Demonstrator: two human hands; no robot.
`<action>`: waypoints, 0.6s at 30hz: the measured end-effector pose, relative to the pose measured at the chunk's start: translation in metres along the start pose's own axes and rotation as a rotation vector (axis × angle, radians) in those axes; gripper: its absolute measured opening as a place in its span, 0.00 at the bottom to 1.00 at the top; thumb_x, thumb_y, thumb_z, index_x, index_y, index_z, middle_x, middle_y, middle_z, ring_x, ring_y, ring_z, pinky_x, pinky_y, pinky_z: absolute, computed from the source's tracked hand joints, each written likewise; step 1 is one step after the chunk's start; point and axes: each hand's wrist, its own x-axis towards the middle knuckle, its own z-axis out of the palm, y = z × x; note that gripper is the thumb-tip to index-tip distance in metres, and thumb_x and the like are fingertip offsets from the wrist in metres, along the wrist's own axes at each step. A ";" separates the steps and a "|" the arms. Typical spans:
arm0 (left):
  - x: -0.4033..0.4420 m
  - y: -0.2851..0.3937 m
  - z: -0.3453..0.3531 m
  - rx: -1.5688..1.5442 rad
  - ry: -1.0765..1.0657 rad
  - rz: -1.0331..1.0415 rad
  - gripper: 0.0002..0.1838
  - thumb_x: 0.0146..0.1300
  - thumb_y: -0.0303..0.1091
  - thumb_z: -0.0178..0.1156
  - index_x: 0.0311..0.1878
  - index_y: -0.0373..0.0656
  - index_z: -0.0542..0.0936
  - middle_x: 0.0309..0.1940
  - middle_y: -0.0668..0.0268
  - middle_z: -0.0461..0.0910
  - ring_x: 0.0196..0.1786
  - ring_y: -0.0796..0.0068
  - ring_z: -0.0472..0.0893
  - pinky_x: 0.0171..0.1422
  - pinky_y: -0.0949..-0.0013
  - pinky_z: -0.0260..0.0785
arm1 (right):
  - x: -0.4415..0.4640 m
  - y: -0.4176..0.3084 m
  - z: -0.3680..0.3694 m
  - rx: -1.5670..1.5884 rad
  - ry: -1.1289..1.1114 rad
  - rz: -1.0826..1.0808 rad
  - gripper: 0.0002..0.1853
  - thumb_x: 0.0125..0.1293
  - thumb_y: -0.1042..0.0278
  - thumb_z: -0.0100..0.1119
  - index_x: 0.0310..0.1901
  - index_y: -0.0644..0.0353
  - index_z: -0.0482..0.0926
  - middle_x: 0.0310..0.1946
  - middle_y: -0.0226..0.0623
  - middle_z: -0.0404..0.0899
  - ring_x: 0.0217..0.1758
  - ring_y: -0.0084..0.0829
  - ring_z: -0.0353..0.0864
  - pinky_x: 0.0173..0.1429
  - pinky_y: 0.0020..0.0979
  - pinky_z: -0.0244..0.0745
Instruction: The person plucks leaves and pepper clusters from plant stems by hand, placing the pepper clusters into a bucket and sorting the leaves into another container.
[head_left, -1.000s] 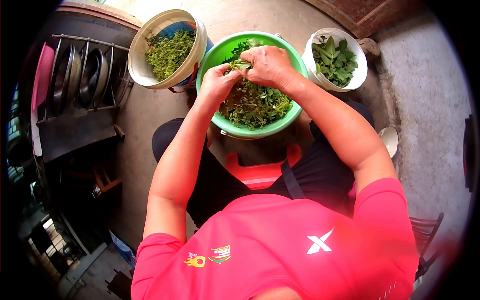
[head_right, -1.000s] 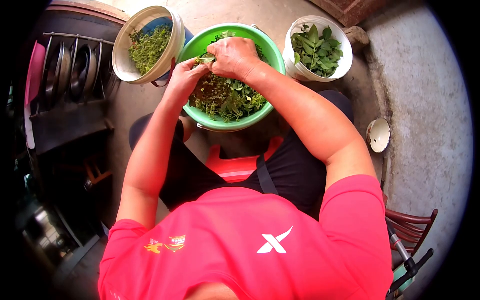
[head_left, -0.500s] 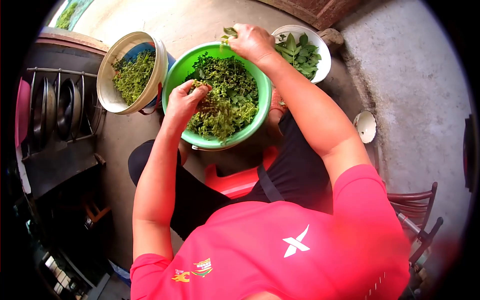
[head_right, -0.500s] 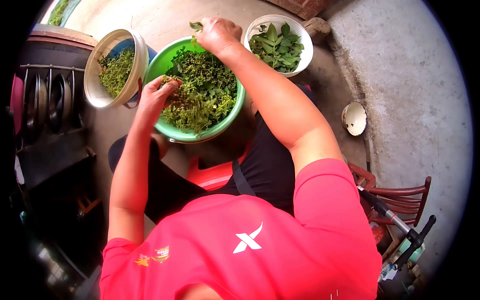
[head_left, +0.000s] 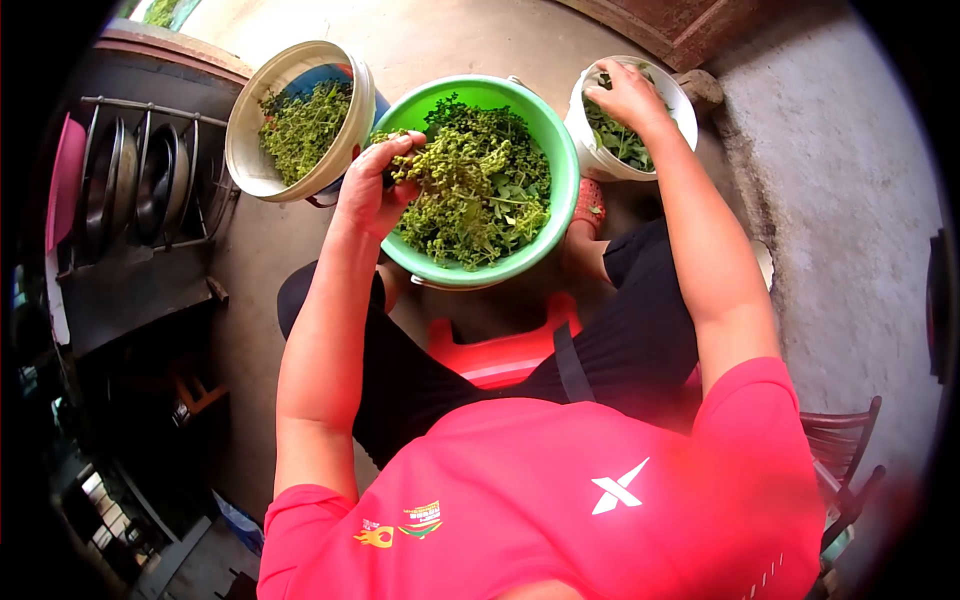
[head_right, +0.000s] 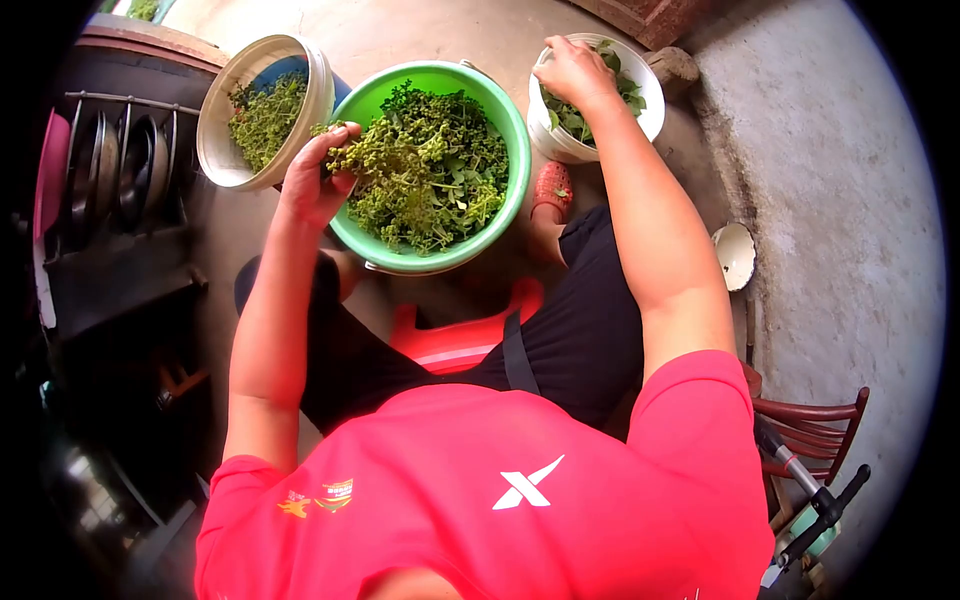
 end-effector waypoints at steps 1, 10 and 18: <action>0.002 -0.001 -0.001 -0.034 -0.004 -0.008 0.07 0.58 0.32 0.60 0.37 0.42 0.81 0.30 0.71 0.78 0.25 0.82 0.71 0.20 0.80 0.57 | -0.003 -0.020 -0.003 0.152 -0.051 -0.144 0.29 0.58 0.51 0.59 0.59 0.55 0.71 0.54 0.44 0.76 0.59 0.40 0.74 0.62 0.37 0.68; 0.002 -0.007 -0.003 -0.171 -0.105 -0.055 0.10 0.62 0.35 0.58 0.42 0.40 0.80 0.30 0.68 0.77 0.23 0.79 0.70 0.29 0.76 0.65 | -0.064 -0.133 0.003 0.591 -0.495 -0.574 0.43 0.50 0.62 0.70 0.68 0.46 0.59 0.59 0.42 0.69 0.63 0.37 0.68 0.66 0.37 0.65; 0.005 -0.004 -0.004 -0.170 -0.081 -0.015 0.13 0.66 0.36 0.55 0.48 0.38 0.74 0.38 0.59 0.80 0.35 0.65 0.82 0.41 0.64 0.79 | -0.063 -0.145 -0.020 0.726 -0.050 -0.720 0.21 0.51 0.66 0.68 0.48 0.55 0.78 0.44 0.39 0.76 0.50 0.39 0.77 0.55 0.35 0.73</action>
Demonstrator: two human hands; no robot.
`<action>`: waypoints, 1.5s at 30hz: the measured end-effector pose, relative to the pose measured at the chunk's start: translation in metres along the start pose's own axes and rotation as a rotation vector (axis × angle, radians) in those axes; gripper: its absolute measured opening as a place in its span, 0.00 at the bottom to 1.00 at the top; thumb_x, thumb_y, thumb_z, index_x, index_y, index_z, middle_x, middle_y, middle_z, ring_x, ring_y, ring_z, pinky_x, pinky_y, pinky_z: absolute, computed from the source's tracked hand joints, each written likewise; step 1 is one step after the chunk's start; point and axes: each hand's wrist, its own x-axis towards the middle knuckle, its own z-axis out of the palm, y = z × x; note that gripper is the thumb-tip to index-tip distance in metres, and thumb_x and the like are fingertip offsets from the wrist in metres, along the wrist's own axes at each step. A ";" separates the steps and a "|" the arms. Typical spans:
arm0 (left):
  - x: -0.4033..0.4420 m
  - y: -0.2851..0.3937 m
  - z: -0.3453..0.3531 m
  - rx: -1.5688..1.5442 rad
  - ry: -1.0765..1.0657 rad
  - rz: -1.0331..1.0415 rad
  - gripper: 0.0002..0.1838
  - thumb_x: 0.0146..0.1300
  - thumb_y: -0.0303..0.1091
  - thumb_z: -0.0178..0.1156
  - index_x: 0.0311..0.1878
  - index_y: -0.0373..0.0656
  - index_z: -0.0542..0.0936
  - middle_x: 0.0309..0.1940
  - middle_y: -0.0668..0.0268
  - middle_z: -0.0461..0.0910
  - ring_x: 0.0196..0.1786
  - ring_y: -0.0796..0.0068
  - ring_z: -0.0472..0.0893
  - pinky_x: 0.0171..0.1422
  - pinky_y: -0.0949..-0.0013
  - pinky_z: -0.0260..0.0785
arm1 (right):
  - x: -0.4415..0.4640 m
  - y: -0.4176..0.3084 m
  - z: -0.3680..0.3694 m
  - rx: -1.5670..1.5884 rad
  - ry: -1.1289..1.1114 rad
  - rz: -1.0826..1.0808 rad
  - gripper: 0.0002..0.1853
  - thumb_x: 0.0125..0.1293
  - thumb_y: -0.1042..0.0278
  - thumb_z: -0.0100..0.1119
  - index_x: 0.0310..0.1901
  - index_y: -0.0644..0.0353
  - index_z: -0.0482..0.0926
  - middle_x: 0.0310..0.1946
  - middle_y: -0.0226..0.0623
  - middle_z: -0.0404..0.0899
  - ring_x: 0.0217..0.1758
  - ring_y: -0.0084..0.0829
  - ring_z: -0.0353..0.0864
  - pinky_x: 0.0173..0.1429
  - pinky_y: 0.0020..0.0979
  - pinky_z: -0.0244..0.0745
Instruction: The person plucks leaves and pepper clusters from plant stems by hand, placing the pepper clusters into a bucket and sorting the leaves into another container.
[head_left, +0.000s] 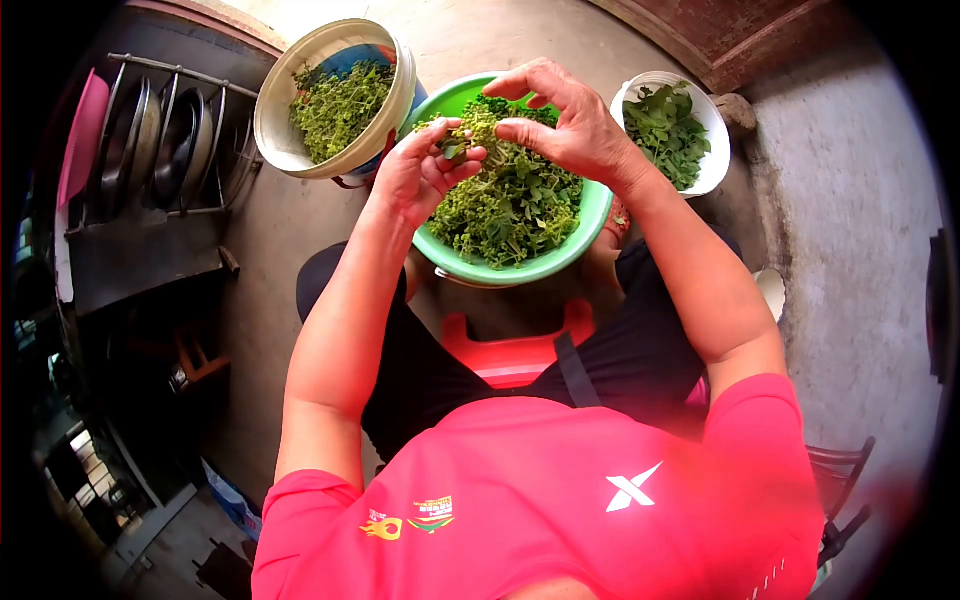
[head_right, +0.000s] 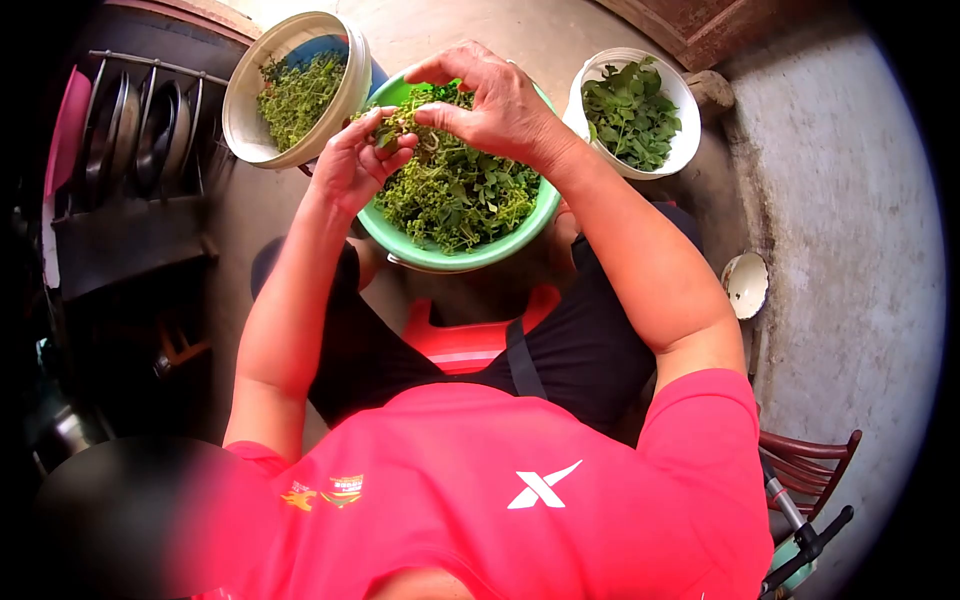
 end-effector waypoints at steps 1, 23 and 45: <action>0.000 -0.002 0.002 0.015 0.013 0.003 0.13 0.66 0.36 0.55 0.48 0.38 0.74 0.39 0.59 0.80 0.37 0.65 0.82 0.42 0.63 0.79 | 0.000 -0.002 0.002 -0.067 -0.010 -0.089 0.20 0.50 0.66 0.69 0.46 0.55 0.78 0.44 0.39 0.76 0.50 0.39 0.77 0.55 0.36 0.72; 0.001 0.001 -0.005 -0.004 0.157 -0.043 0.13 0.65 0.45 0.55 0.31 0.47 0.73 0.22 0.69 0.74 0.20 0.75 0.70 0.22 0.73 0.63 | -0.001 0.045 -0.010 0.612 0.135 0.779 0.10 0.58 0.76 0.42 0.39 0.59 0.74 0.27 0.27 0.75 0.23 0.17 0.69 0.26 0.22 0.68; 0.014 0.113 -0.049 0.235 0.241 0.717 0.24 0.60 0.37 0.65 0.53 0.39 0.66 0.46 0.57 0.72 0.34 0.63 0.81 0.31 0.67 0.77 | 0.005 0.042 0.001 0.586 0.001 0.800 0.10 0.66 0.63 0.51 0.43 0.54 0.80 0.23 0.20 0.69 0.21 0.13 0.61 0.23 0.17 0.57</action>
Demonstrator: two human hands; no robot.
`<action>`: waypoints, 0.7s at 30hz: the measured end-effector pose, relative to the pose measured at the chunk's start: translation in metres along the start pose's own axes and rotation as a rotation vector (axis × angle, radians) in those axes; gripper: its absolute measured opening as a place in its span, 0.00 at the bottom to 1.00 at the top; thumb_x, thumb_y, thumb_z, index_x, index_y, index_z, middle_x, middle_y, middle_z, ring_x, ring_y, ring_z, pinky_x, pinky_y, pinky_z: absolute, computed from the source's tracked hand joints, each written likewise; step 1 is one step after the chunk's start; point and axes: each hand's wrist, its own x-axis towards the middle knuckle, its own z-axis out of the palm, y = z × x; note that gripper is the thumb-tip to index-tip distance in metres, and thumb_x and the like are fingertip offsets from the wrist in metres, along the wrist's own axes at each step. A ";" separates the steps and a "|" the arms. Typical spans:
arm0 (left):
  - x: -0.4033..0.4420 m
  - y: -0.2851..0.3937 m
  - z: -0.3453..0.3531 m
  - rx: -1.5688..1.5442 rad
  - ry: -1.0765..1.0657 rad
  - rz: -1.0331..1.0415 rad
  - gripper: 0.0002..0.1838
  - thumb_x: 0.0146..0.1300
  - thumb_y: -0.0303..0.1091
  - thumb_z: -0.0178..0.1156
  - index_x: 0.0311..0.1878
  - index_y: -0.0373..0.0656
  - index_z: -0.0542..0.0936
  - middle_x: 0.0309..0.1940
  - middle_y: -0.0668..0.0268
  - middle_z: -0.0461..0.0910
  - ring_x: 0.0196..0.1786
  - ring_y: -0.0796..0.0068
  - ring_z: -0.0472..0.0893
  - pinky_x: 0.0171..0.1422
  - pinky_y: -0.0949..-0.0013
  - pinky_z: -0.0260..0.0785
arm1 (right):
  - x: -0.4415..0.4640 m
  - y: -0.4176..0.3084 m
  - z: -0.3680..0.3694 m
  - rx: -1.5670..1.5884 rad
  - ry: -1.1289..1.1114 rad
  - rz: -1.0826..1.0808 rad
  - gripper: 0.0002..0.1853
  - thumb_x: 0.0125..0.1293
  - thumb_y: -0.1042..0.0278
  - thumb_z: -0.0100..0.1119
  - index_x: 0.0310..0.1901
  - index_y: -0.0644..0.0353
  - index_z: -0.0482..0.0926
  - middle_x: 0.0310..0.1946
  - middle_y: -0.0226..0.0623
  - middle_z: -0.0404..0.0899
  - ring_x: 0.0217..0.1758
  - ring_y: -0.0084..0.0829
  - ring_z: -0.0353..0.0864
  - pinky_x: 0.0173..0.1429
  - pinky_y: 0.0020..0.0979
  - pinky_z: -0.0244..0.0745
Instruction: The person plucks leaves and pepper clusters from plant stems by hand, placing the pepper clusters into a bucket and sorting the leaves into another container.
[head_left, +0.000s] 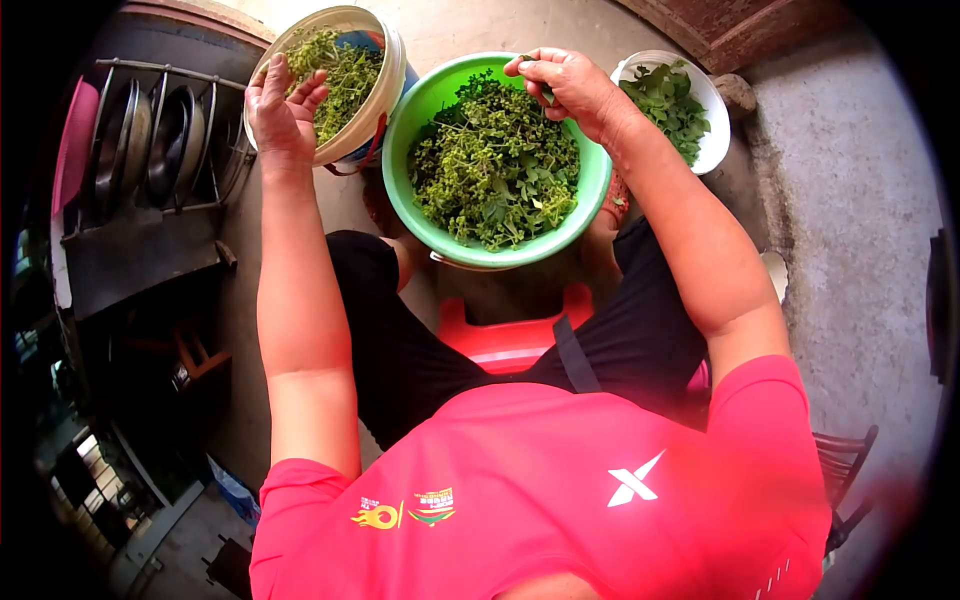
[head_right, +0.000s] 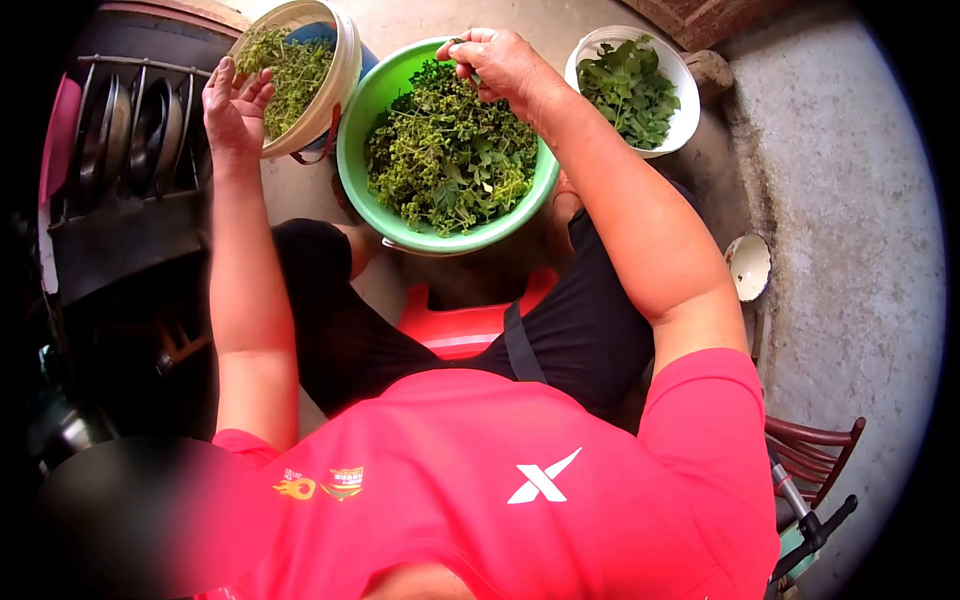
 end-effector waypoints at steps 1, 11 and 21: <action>0.000 -0.003 -0.001 0.073 0.076 0.034 0.29 0.59 0.38 0.65 0.57 0.37 0.62 0.49 0.53 0.70 0.36 0.59 0.81 0.34 0.64 0.79 | 0.000 0.000 0.000 -0.002 -0.005 -0.007 0.10 0.66 0.62 0.53 0.43 0.55 0.80 0.23 0.19 0.68 0.22 0.12 0.61 0.23 0.17 0.56; -0.087 -0.112 0.056 1.471 -0.712 0.134 0.55 0.38 0.61 0.73 0.68 0.46 0.60 0.68 0.46 0.57 0.65 0.49 0.66 0.66 0.54 0.62 | 0.002 -0.001 -0.004 0.039 0.011 -0.037 0.10 0.66 0.62 0.53 0.43 0.56 0.80 0.23 0.19 0.69 0.21 0.12 0.61 0.22 0.15 0.57; -0.090 -0.127 0.046 1.541 -0.667 -0.072 0.36 0.45 0.34 0.66 0.61 0.41 0.67 0.51 0.48 0.75 0.58 0.55 0.74 0.61 0.60 0.66 | -0.001 0.000 -0.008 0.029 0.010 -0.067 0.10 0.66 0.62 0.53 0.42 0.56 0.80 0.23 0.20 0.70 0.20 0.12 0.62 0.22 0.17 0.59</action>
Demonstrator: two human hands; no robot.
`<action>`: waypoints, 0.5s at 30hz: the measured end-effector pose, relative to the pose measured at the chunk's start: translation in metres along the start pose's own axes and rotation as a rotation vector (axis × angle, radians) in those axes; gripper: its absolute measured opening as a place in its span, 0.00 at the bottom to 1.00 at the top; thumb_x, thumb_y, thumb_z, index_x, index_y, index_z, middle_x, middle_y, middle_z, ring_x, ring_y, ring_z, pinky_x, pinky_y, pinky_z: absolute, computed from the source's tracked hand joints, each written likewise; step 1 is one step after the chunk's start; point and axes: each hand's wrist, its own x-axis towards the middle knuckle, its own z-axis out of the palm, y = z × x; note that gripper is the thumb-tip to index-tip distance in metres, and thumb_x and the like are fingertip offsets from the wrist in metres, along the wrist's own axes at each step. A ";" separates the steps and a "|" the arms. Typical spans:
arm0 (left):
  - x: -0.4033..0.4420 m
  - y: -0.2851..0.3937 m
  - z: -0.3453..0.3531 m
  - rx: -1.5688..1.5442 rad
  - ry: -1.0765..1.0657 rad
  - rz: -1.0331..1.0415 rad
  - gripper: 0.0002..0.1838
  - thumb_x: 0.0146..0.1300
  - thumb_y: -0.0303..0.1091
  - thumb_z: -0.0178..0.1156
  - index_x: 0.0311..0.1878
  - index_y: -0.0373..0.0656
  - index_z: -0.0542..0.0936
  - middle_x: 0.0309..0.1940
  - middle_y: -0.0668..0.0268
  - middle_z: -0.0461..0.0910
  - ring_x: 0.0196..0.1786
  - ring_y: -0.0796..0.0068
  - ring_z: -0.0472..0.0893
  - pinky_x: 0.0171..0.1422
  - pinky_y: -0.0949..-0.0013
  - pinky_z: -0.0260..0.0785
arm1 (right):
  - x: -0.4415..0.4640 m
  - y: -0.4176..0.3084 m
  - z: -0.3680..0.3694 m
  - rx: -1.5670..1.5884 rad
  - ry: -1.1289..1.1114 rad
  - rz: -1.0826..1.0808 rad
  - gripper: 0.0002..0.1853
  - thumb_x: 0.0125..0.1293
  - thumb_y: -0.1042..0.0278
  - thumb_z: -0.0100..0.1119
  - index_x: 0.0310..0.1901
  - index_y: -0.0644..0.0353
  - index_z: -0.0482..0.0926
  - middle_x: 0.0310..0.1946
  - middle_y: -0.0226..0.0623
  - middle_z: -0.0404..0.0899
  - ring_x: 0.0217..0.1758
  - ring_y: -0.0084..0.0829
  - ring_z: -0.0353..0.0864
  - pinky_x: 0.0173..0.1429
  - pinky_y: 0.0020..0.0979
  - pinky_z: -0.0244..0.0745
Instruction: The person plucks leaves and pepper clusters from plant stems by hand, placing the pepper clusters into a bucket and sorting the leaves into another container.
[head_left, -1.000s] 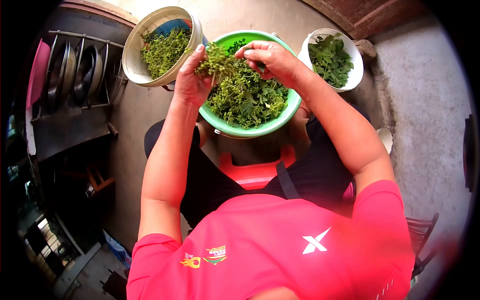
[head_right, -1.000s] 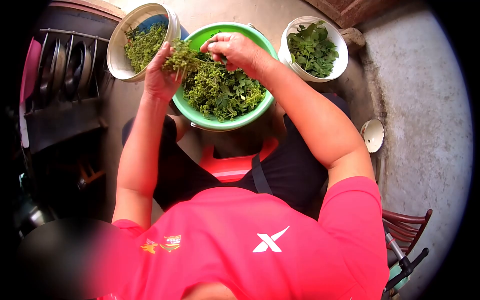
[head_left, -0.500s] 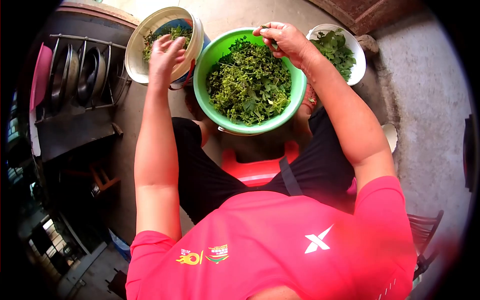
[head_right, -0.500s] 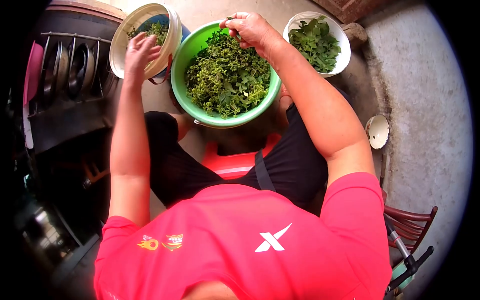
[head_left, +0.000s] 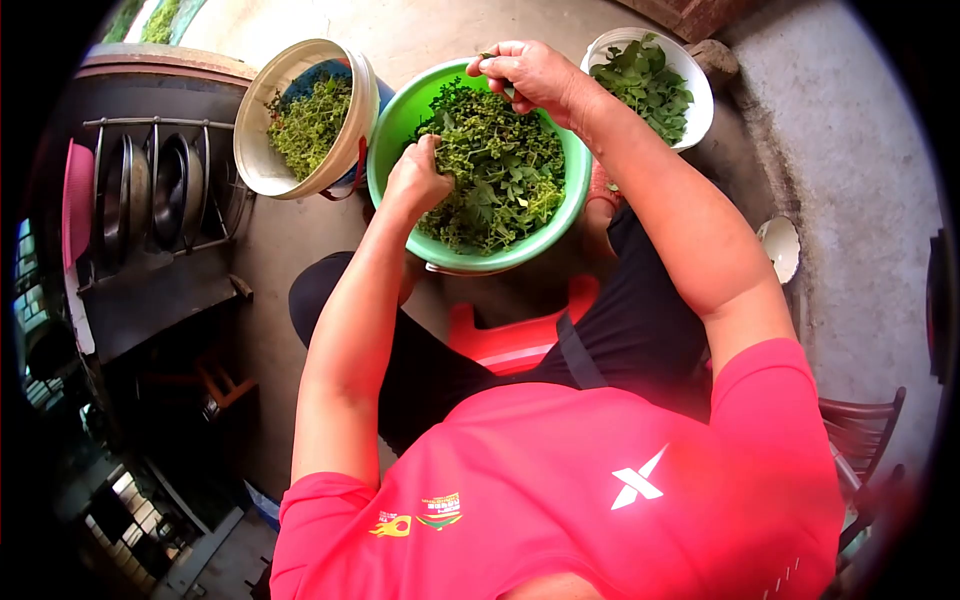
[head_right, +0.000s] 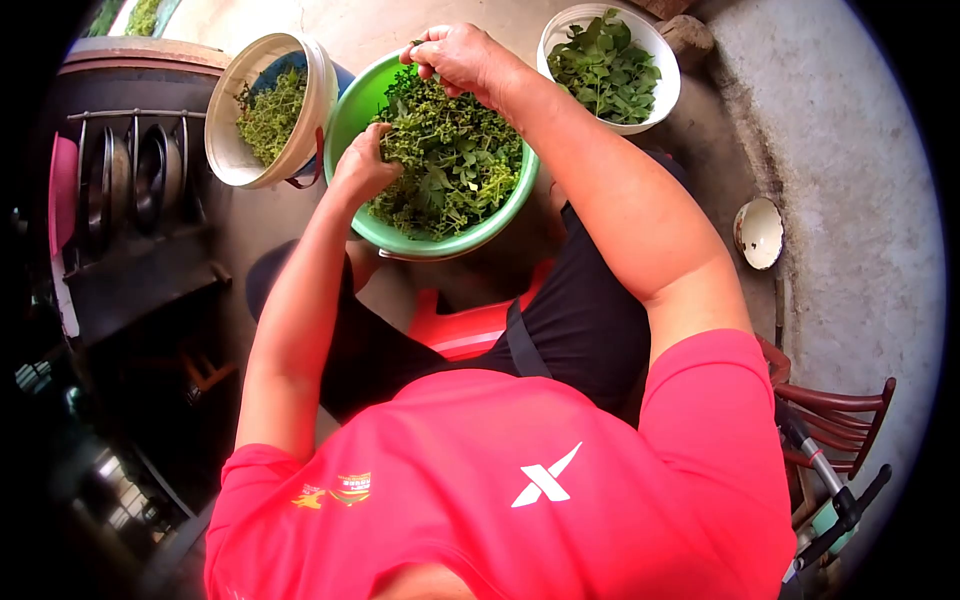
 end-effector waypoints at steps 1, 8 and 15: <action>-0.006 0.006 -0.011 0.006 -0.002 0.000 0.36 0.45 0.34 0.66 0.61 0.41 0.67 0.51 0.48 0.75 0.58 0.55 0.74 0.61 0.60 0.66 | 0.000 -0.001 0.000 -0.015 0.003 -0.004 0.10 0.66 0.63 0.53 0.42 0.56 0.80 0.23 0.20 0.70 0.20 0.12 0.62 0.22 0.17 0.59; -0.058 0.033 -0.082 -0.356 0.118 0.080 0.28 0.49 0.31 0.68 0.56 0.49 0.72 0.46 0.63 0.75 0.48 0.71 0.76 0.55 0.69 0.68 | -0.003 0.000 0.007 -0.115 -0.087 0.002 0.10 0.64 0.63 0.53 0.40 0.57 0.80 0.22 0.21 0.71 0.20 0.13 0.64 0.22 0.18 0.59; -0.083 0.029 -0.085 -0.401 0.269 0.376 0.28 0.48 0.18 0.64 0.56 0.43 0.72 0.43 0.67 0.73 0.47 0.77 0.74 0.53 0.74 0.67 | -0.009 0.000 0.021 -0.091 -0.150 0.102 0.16 0.65 0.50 0.56 0.40 0.56 0.78 0.24 0.23 0.72 0.20 0.15 0.63 0.22 0.19 0.61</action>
